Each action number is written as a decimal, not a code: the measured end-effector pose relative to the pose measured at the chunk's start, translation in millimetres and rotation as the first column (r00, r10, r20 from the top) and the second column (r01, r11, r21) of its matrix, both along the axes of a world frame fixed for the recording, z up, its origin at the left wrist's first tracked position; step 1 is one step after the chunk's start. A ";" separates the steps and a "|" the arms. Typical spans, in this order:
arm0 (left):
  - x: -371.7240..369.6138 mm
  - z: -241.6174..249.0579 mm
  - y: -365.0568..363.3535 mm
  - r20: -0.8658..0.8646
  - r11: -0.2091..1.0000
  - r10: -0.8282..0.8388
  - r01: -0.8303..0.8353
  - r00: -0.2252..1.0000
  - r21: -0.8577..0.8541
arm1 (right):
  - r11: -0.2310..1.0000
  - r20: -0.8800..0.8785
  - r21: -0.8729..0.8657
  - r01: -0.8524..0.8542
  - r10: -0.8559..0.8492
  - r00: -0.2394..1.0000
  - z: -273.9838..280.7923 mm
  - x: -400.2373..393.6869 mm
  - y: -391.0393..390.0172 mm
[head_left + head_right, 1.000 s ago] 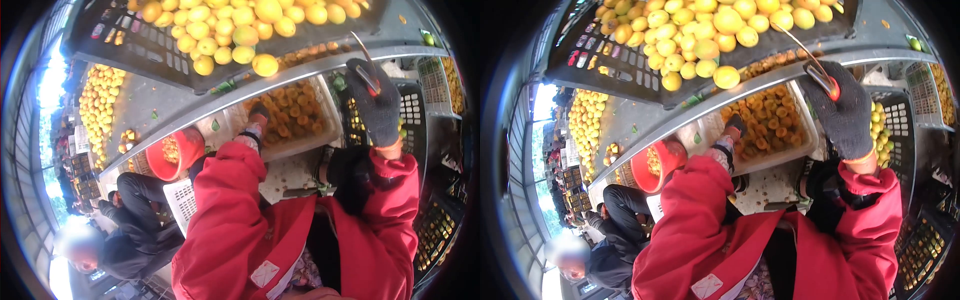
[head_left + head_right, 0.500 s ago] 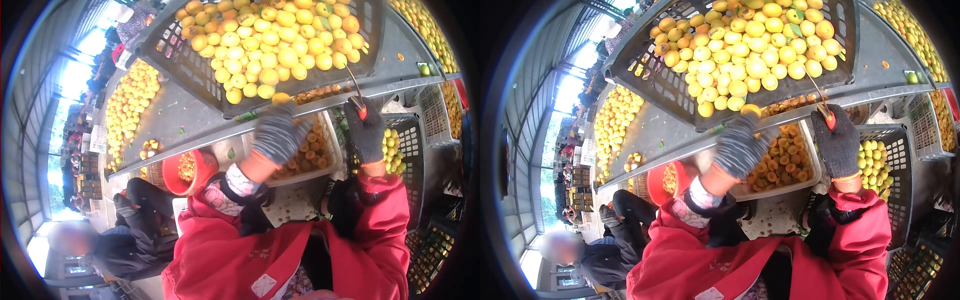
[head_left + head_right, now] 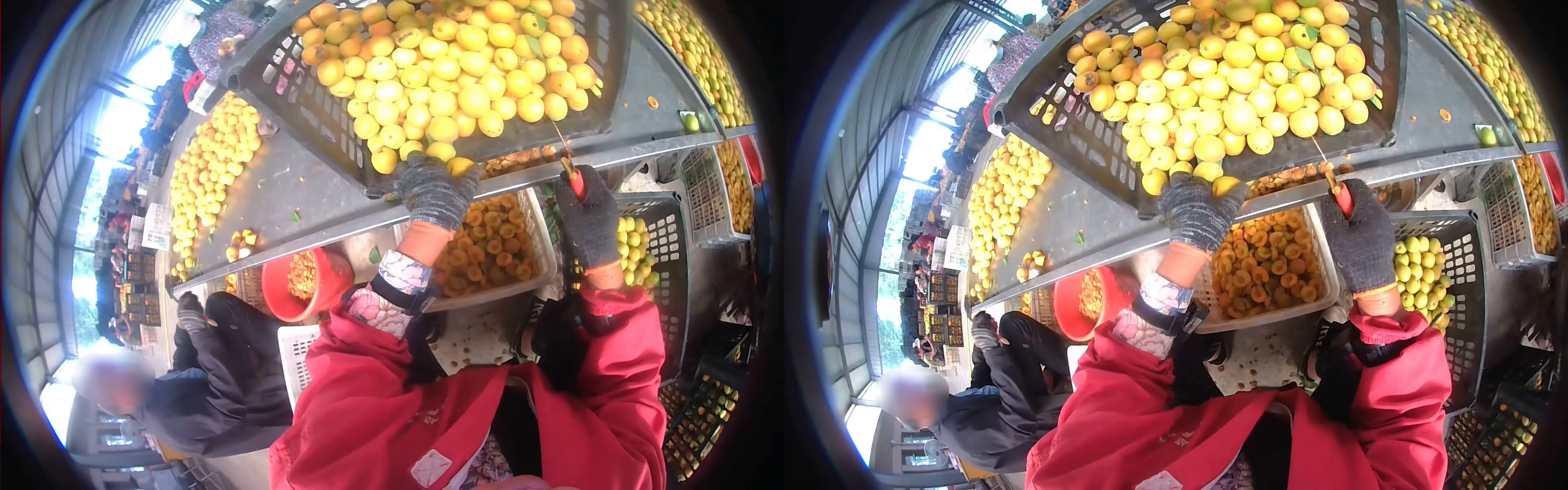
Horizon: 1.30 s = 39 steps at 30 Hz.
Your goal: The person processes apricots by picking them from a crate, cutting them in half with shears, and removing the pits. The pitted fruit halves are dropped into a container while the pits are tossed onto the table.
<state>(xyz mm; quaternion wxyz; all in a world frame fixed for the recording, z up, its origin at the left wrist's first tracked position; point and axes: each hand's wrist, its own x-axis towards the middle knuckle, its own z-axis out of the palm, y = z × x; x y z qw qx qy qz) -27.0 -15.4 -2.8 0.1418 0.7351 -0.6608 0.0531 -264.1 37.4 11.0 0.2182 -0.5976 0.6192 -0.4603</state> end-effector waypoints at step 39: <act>45.7 21.1 26.0 -0.884 0.791 -0.432 0.545 0.179 -0.276 | 0.951 0.304 0.039 -0.308 0.282 0.910 -12.7 71.9 -6.7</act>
